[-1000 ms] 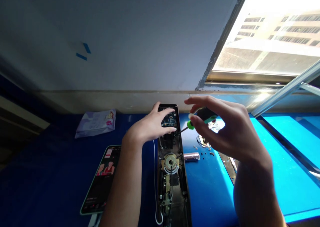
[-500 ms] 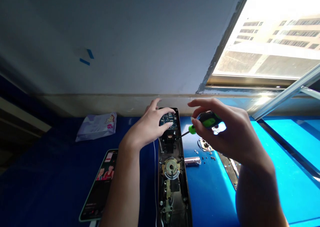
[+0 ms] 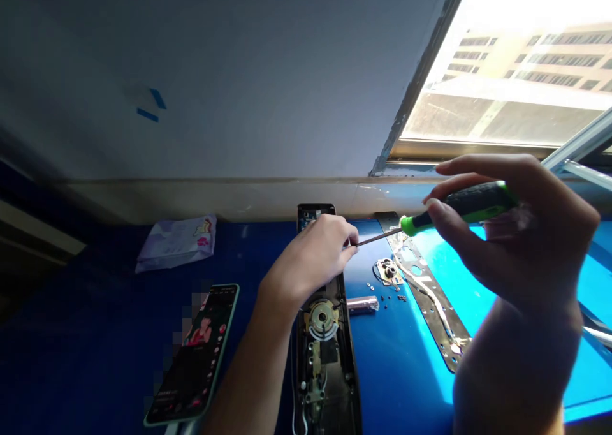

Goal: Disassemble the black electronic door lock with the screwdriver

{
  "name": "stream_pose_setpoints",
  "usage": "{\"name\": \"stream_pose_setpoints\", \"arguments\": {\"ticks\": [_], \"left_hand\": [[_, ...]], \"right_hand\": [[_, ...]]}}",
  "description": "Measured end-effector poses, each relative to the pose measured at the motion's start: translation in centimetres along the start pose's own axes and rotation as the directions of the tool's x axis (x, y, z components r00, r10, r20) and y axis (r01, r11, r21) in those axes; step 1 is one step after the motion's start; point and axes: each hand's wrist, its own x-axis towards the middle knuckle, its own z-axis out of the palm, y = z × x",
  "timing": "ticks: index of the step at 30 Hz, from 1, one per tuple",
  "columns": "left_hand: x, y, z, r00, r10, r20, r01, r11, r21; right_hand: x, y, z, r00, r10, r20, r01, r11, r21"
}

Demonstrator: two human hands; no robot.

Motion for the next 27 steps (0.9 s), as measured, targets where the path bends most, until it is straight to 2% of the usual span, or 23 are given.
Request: {"name": "stream_pose_setpoints", "arguments": {"ticks": [6, 10, 12, 16, 19, 22, 27], "left_hand": [[1.3, 1.3, 2.3, 0.987, -0.07, 0.148, 0.056, 0.994, 0.097], [1.8, 1.6, 3.1, 0.989, -0.042, 0.143, 0.019, 0.987, 0.159], [2.0, 1.5, 3.2, 0.99, -0.035, 0.136, 0.016, 0.99, 0.14], [2.1, 1.2, 3.1, 0.993, -0.01, 0.115, 0.001, 0.997, 0.079], [2.1, 1.0, 3.0, 0.996, 0.026, 0.08, -0.028, 0.999, 0.022], [2.0, 0.9, 2.9, 0.997, 0.046, 0.066, -0.045, 0.999, -0.017], [1.7, 0.7, 2.6, 0.997, 0.047, 0.054, -0.045, 0.999, -0.026]], "right_hand": [[0.1, 0.3, -1.0, 0.998, 0.049, 0.041, -0.046, 0.997, -0.064], [0.0, 1.2, -1.6, 0.991, 0.079, 0.104, -0.07, 0.994, -0.088], [0.0, 1.9, -1.8, 0.981, 0.069, 0.182, -0.052, 0.994, -0.099], [-0.1, 3.4, -1.8, 0.901, 0.097, 0.423, -0.068, 0.994, -0.083], [0.0, 4.0, -1.5, 0.839, 0.111, 0.533, -0.081, 0.994, -0.08], [0.0, 4.0, -1.4, 0.827, 0.125, 0.548, -0.09, 0.992, -0.09], [0.1, 3.5, -1.7, 0.87, 0.103, 0.482, -0.091, 0.995, -0.049]]}}
